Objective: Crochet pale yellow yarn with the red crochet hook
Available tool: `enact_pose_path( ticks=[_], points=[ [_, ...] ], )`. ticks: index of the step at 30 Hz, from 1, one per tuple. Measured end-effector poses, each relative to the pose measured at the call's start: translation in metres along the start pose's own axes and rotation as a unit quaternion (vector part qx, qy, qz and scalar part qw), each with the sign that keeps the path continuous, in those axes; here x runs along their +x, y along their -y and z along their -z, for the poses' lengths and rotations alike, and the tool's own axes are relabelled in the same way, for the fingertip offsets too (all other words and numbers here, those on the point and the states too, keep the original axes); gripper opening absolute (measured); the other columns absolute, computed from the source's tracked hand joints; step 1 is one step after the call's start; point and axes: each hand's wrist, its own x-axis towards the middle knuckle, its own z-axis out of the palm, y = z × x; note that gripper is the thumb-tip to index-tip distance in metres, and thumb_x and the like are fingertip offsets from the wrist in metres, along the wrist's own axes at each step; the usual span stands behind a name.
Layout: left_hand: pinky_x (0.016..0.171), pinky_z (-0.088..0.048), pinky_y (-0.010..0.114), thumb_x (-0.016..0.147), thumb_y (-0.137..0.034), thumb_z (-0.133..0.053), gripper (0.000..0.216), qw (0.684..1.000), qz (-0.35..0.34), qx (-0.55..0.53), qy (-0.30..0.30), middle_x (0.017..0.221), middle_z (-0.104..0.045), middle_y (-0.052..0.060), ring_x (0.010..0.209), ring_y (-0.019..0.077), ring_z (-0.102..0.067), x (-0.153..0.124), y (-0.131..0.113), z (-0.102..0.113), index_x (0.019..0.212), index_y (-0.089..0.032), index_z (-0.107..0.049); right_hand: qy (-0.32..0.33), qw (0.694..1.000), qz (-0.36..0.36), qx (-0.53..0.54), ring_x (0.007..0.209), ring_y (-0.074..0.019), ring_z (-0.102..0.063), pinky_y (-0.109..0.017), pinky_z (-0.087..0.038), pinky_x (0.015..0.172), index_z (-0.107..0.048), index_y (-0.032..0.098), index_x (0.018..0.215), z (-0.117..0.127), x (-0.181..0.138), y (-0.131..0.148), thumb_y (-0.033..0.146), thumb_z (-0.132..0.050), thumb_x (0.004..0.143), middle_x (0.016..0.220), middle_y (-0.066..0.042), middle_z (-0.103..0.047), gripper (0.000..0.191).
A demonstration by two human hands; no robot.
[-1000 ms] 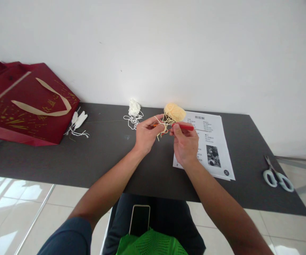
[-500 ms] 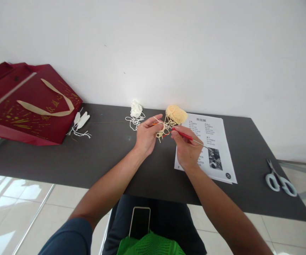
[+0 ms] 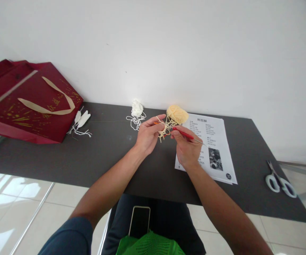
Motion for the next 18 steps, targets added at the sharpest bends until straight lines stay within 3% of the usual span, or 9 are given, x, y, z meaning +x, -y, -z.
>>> enact_pose_path(
  ticks=[3, 6, 12, 18],
  points=[
    [0.065, -0.047, 0.025, 0.064, -0.013, -0.082, 0.034, 0.998, -0.029, 0.049, -0.001, 0.074, -0.072, -0.001, 0.063, 0.0084, -0.06, -0.001, 0.002, 0.0, 0.097, -0.02, -0.082, -0.014, 0.997, -0.046, 0.055, 0.066, -0.0139, -0.07, -0.032, -0.062, 0.065, -0.078, 0.025, 0.096, -0.003, 0.002, -0.003, 0.028, -0.081, 0.082, 0.084, 0.0, -0.078, 0.014],
    [0.066, -0.047, 0.025, 0.066, -0.015, -0.082, 0.029, 0.995, -0.054, 0.089, -0.012, 0.074, -0.073, -0.001, 0.063, 0.0088, -0.06, -0.001, 0.004, 0.0, 0.095, -0.021, -0.082, -0.02, 0.999, -0.037, 0.024, 0.064, -0.0131, -0.069, -0.031, -0.061, 0.064, -0.078, 0.025, 0.095, -0.002, 0.002, -0.001, 0.029, -0.081, 0.083, 0.083, 0.0, -0.077, 0.013],
    [0.074, -0.049, 0.024, 0.067, -0.014, -0.083, 0.033, 0.999, -0.023, 0.023, -0.019, 0.077, -0.072, -0.001, 0.07, 0.0074, -0.061, -0.001, 0.005, -0.001, 0.099, -0.019, -0.081, 0.044, 0.977, 0.138, -0.154, 0.094, -0.0196, -0.076, -0.039, -0.064, 0.087, -0.08, 0.029, 0.102, 0.004, -0.004, 0.009, 0.019, -0.076, 0.087, 0.105, -0.003, -0.081, 0.019],
    [0.077, -0.049, 0.023, 0.068, -0.012, -0.082, 0.035, 0.998, 0.033, -0.054, -0.003, 0.079, -0.071, 0.001, 0.072, 0.008, -0.063, 0.0, 0.004, -0.003, 0.103, -0.013, -0.078, 0.054, 0.957, 0.219, -0.18, 0.094, -0.0207, -0.076, -0.041, -0.065, 0.084, -0.079, 0.035, 0.11, 0.005, -0.006, 0.003, 0.014, -0.074, 0.087, 0.108, -0.002, -0.081, 0.031]
  ],
)
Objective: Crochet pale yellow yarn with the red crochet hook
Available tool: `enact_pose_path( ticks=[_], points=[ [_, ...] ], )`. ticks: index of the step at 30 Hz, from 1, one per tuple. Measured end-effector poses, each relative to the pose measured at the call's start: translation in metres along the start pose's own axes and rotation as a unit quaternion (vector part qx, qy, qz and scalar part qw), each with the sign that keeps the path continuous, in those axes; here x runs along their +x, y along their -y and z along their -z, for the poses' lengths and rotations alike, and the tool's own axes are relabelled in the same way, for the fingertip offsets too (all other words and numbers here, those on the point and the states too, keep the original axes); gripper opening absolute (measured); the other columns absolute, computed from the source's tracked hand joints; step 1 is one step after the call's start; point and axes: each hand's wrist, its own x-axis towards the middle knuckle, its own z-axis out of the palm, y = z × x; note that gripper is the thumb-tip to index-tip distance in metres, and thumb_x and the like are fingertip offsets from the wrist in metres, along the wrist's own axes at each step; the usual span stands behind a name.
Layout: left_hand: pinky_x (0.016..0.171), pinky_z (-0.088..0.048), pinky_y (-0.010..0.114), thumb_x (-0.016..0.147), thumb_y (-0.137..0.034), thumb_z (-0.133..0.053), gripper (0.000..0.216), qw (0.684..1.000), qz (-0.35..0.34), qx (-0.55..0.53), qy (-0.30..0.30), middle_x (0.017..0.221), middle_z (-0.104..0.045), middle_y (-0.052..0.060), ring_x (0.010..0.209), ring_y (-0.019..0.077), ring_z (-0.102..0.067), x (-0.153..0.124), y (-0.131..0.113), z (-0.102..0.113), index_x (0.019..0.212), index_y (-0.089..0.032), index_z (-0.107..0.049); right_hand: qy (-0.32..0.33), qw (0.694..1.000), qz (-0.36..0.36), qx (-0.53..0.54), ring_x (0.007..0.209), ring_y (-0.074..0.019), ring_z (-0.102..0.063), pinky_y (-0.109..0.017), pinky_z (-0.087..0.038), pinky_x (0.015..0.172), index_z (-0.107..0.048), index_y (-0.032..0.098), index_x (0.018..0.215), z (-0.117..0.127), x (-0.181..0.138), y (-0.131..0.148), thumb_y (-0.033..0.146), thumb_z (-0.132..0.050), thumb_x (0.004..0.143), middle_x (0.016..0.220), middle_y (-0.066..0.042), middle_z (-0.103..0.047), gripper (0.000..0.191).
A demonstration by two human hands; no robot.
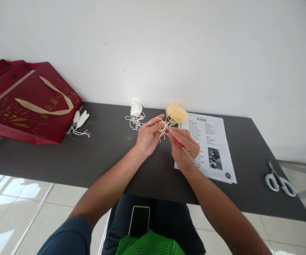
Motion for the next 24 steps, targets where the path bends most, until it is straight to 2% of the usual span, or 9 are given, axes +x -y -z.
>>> enact_pose_path(
  ticks=[4, 7, 11, 14, 16, 18, 24],
  points=[
    [0.077, -0.05, 0.025, 0.069, -0.011, -0.08, 0.034, 0.999, 0.031, -0.019, 0.019, 0.076, -0.07, 0.002, 0.07, 0.0094, -0.063, 0.001, -0.003, 0.001, 0.103, -0.011, -0.076, 0.003, 0.999, -0.03, 0.028, 0.094, -0.0217, -0.076, -0.044, -0.065, 0.085, -0.08, 0.035, 0.107, 0.001, 0.001, -0.001, 0.019, -0.076, 0.087, 0.108, -0.002, -0.081, 0.026],
    [0.074, -0.05, 0.026, 0.069, -0.012, -0.079, 0.034, 0.998, 0.045, -0.025, 0.022, 0.075, -0.07, 0.003, 0.067, 0.0103, -0.062, 0.001, -0.006, 0.002, 0.103, -0.01, -0.076, 0.009, 0.99, -0.103, 0.091, 0.093, -0.0208, -0.076, -0.043, -0.066, 0.086, -0.081, 0.033, 0.102, 0.001, 0.001, -0.002, 0.024, -0.078, 0.086, 0.109, -0.002, -0.081, 0.019],
    [0.069, -0.048, 0.025, 0.067, -0.011, -0.079, 0.034, 0.998, 0.056, -0.03, 0.026, 0.069, -0.068, 0.002, 0.063, 0.0102, -0.06, 0.001, -0.007, 0.004, 0.101, -0.011, -0.076, -0.02, 0.955, -0.226, 0.192, 0.078, -0.0177, -0.075, -0.038, -0.066, 0.073, -0.081, 0.03, 0.1, -0.004, 0.003, -0.006, 0.028, -0.082, 0.082, 0.106, -0.002, -0.081, 0.018],
    [0.068, -0.049, 0.026, 0.066, -0.011, -0.08, 0.034, 0.998, 0.05, -0.019, 0.034, 0.068, -0.069, 0.002, 0.062, 0.0109, -0.061, 0.002, -0.006, 0.006, 0.101, -0.012, -0.077, -0.04, 0.917, -0.284, 0.275, 0.07, -0.0143, -0.071, -0.033, -0.063, 0.066, -0.081, 0.028, 0.096, -0.009, 0.007, -0.009, 0.027, -0.083, 0.08, 0.096, -0.001, -0.081, 0.017],
    [0.07, -0.05, 0.028, 0.066, -0.012, -0.08, 0.034, 0.999, 0.041, -0.004, 0.034, 0.069, -0.071, 0.003, 0.063, 0.0116, -0.062, 0.003, -0.005, 0.006, 0.1, -0.012, -0.078, -0.035, 0.896, -0.303, 0.322, 0.07, -0.0134, -0.07, -0.031, -0.062, 0.065, -0.079, 0.026, 0.093, -0.009, 0.012, -0.009, 0.027, -0.082, 0.08, 0.09, -0.001, -0.081, 0.013],
    [0.072, -0.051, 0.029, 0.065, -0.012, -0.081, 0.033, 0.999, 0.026, 0.009, 0.028, 0.071, -0.072, 0.002, 0.064, 0.0116, -0.063, 0.003, -0.003, 0.007, 0.098, -0.013, -0.079, -0.027, 0.887, -0.31, 0.34, 0.071, -0.0133, -0.07, -0.03, -0.061, 0.065, -0.077, 0.025, 0.091, -0.008, 0.016, -0.009, 0.028, -0.081, 0.081, 0.089, 0.0, -0.079, 0.011],
    [0.07, -0.049, 0.027, 0.063, -0.015, -0.084, 0.031, 0.998, 0.001, 0.066, 0.007, 0.073, -0.074, 0.003, 0.065, 0.0111, -0.064, 0.001, -0.002, 0.006, 0.094, -0.016, -0.081, -0.031, 0.894, -0.299, 0.332, 0.069, -0.0116, -0.067, -0.029, -0.061, 0.066, -0.071, 0.024, 0.089, -0.003, 0.022, -0.01, 0.029, -0.079, 0.083, 0.087, 0.001, -0.075, 0.011]
  ],
)
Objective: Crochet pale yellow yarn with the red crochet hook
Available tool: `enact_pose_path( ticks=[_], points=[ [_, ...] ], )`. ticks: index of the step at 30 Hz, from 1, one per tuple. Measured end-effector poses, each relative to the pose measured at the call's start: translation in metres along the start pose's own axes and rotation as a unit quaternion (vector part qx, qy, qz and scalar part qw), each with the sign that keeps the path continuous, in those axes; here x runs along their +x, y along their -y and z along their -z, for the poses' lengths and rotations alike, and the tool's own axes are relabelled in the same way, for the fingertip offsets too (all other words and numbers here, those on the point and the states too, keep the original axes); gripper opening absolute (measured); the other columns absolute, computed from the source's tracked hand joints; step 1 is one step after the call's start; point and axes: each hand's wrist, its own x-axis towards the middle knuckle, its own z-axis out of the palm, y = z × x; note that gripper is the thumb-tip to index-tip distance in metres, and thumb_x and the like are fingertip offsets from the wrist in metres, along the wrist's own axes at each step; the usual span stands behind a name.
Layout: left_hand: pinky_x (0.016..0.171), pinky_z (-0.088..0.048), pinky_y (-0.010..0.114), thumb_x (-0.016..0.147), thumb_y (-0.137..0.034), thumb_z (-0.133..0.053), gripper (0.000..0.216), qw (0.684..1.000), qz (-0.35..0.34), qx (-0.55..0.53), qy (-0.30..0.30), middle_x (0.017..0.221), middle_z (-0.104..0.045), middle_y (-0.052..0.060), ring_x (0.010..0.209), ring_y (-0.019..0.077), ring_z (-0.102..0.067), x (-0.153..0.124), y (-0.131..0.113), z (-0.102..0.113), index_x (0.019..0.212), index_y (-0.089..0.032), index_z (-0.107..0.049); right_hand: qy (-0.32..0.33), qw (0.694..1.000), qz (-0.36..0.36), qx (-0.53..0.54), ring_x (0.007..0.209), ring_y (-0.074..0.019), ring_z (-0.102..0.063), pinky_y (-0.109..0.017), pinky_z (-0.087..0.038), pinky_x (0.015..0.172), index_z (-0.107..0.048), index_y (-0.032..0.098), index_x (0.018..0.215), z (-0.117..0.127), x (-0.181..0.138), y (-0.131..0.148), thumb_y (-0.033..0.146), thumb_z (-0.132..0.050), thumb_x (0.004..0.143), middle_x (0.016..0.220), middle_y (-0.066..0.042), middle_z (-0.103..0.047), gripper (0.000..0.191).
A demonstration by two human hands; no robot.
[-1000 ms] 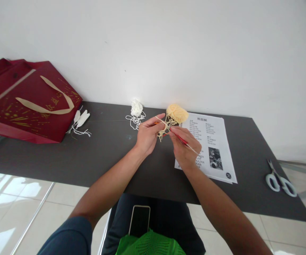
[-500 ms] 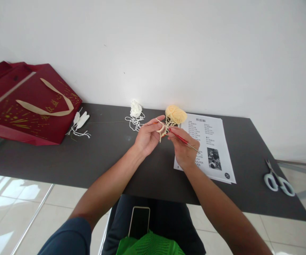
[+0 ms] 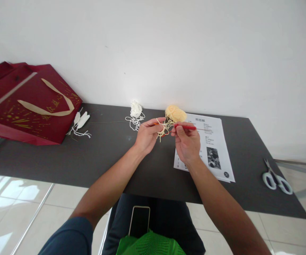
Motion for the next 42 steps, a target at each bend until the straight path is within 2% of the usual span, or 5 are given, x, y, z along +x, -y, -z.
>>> enact_pose_path(
  ticks=[14, 22, 26, 31, 42],
  points=[
    [0.062, -0.042, 0.024, 0.062, -0.012, -0.076, 0.029, 0.994, -0.051, 0.098, -0.019, 0.068, -0.071, 0.001, 0.061, 0.0092, -0.057, 0.001, 0.0, 0.001, 0.089, -0.017, -0.083, -0.002, 0.996, 0.071, -0.059, 0.069, -0.0125, -0.069, -0.03, -0.059, 0.063, -0.067, 0.024, 0.089, 0.007, -0.001, -0.003, 0.024, -0.08, 0.082, 0.091, 0.001, -0.073, 0.014],
    [0.06, -0.039, 0.026, 0.06, -0.01, -0.07, 0.028, 0.985, -0.056, 0.165, 0.018, 0.065, -0.069, 0.001, 0.059, 0.011, -0.053, 0.003, -0.003, 0.009, 0.083, -0.018, -0.084, 0.018, 0.995, 0.069, -0.07, 0.066, -0.0109, -0.066, -0.027, -0.054, 0.058, -0.062, 0.024, 0.089, 0.011, 0.002, -0.001, 0.029, -0.079, 0.083, 0.089, 0.002, -0.071, 0.019],
    [0.059, -0.037, 0.027, 0.059, -0.011, -0.07, 0.026, 0.988, -0.034, 0.146, 0.037, 0.066, -0.069, 0.003, 0.059, 0.0119, -0.053, 0.003, -0.005, 0.009, 0.08, -0.017, -0.083, 0.033, 0.995, 0.068, -0.067, 0.063, -0.0096, -0.063, -0.027, -0.053, 0.058, -0.061, 0.024, 0.089, 0.01, 0.002, 0.001, 0.032, -0.079, 0.084, 0.089, 0.002, -0.069, 0.02],
    [0.055, -0.03, 0.027, 0.057, -0.01, -0.069, 0.024, 0.993, 0.002, 0.102, 0.066, 0.056, -0.062, 0.003, 0.052, 0.0099, -0.045, 0.003, -0.01, 0.007, 0.077, -0.014, -0.082, 0.028, 0.998, 0.048, -0.043, 0.06, -0.009, -0.061, -0.026, -0.051, 0.055, -0.062, 0.023, 0.085, 0.006, 0.003, 0.005, 0.035, -0.081, 0.082, 0.086, 0.002, -0.069, 0.023],
    [0.051, -0.029, 0.027, 0.052, -0.012, -0.066, 0.026, 0.986, 0.11, 0.059, 0.107, 0.055, -0.061, 0.007, 0.052, 0.0123, -0.051, 0.005, -0.02, 0.007, 0.074, -0.007, -0.079, 0.065, 0.994, 0.071, -0.056, 0.061, -0.0098, -0.064, -0.028, -0.053, 0.059, -0.065, 0.024, 0.089, 0.01, 0.001, 0.006, 0.022, -0.078, 0.084, 0.09, 0.002, -0.071, 0.014]
  ],
)
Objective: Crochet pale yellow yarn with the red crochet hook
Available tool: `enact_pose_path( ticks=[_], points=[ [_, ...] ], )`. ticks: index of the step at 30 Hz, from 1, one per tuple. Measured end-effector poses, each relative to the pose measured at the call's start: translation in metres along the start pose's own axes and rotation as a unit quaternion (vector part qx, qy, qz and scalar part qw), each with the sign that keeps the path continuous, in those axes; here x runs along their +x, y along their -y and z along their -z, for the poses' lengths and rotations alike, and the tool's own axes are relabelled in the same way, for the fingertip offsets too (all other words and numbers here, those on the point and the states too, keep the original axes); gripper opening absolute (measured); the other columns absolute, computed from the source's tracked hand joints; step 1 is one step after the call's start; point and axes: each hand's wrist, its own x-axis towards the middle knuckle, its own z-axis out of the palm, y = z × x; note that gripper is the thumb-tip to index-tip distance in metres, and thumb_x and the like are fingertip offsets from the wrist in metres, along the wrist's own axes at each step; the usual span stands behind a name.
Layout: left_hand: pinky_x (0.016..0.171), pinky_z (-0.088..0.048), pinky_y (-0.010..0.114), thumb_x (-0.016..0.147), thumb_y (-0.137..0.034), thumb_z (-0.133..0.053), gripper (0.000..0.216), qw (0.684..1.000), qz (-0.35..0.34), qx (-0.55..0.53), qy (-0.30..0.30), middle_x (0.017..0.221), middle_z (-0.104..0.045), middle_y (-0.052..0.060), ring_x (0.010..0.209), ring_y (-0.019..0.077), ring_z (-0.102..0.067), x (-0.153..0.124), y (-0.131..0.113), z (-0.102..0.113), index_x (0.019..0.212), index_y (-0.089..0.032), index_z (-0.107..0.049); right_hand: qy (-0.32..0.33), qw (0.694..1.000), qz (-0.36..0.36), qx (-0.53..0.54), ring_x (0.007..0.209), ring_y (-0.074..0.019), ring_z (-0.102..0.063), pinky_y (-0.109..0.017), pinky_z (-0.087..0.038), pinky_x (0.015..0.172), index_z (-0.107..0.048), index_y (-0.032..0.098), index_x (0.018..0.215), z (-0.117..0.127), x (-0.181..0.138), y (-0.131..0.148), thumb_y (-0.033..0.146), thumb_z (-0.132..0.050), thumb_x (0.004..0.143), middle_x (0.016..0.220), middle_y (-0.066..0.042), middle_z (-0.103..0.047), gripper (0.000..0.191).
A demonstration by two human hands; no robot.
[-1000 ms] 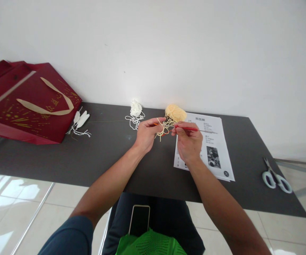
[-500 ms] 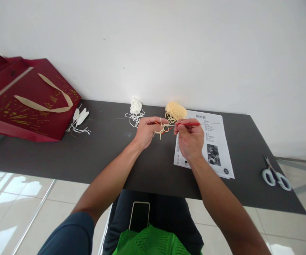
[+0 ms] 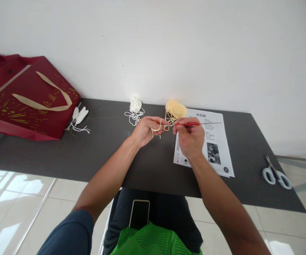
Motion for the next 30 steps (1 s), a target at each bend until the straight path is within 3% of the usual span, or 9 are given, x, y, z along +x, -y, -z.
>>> enact_pose_path(
  ticks=[8, 15, 19, 24, 30],
  points=[
    [0.049, -0.033, 0.024, 0.053, -0.012, -0.062, 0.026, 0.999, 0.021, -0.02, 0.03, 0.058, -0.062, 0.008, 0.052, 0.0112, -0.051, 0.002, 0.0, 0.004, 0.072, -0.005, -0.077, 0.006, 0.999, -0.019, 0.037, 0.061, -0.0093, -0.063, -0.027, -0.051, 0.058, -0.067, 0.026, 0.088, -0.002, 0.0, 0.003, 0.024, -0.08, 0.083, 0.088, 0.002, -0.071, 0.014],
    [0.054, -0.039, 0.025, 0.057, -0.013, -0.068, 0.022, 0.999, 0.006, 0.0, 0.035, 0.061, -0.065, 0.007, 0.056, 0.0122, -0.055, 0.003, 0.002, 0.007, 0.075, -0.009, -0.08, -0.018, 0.991, -0.096, 0.091, 0.061, -0.0091, -0.061, -0.024, -0.049, 0.054, -0.066, 0.025, 0.081, -0.006, 0.004, 0.012, 0.03, -0.087, 0.075, 0.08, 0.003, -0.07, 0.022],
    [0.07, -0.048, 0.029, 0.066, -0.017, -0.079, 0.018, 0.993, -0.082, 0.073, 0.035, 0.074, -0.07, 0.005, 0.07, 0.0142, -0.062, 0.003, 0.006, 0.009, 0.084, -0.017, -0.083, -0.042, 0.974, -0.174, 0.14, 0.064, -0.0063, -0.06, -0.018, -0.051, 0.055, -0.07, 0.024, 0.081, -0.002, 0.006, 0.01, 0.029, -0.089, 0.074, 0.082, 0.003, -0.07, 0.021],
    [0.083, -0.05, 0.031, 0.073, -0.026, -0.082, 0.017, 0.949, -0.232, 0.214, -0.016, 0.095, -0.073, 0.005, 0.091, 0.0179, -0.065, 0.005, 0.011, 0.011, 0.09, -0.023, -0.083, -0.081, 0.953, -0.229, 0.182, 0.067, -0.0041, -0.064, -0.012, -0.056, 0.06, -0.074, 0.021, 0.08, -0.002, 0.006, 0.005, 0.028, -0.091, 0.073, 0.083, 0.003, -0.073, 0.019],
    [0.074, -0.05, 0.027, 0.078, -0.031, -0.081, 0.019, 0.947, -0.226, 0.222, -0.058, 0.091, -0.076, 0.005, 0.079, 0.014, -0.065, 0.006, 0.022, 0.004, 0.093, -0.02, -0.083, -0.114, 0.937, -0.239, 0.227, 0.069, -0.0029, -0.067, -0.008, -0.059, 0.065, -0.076, 0.02, 0.08, -0.008, 0.002, 0.004, 0.023, -0.093, 0.069, 0.083, 0.003, -0.076, 0.02]
  ],
)
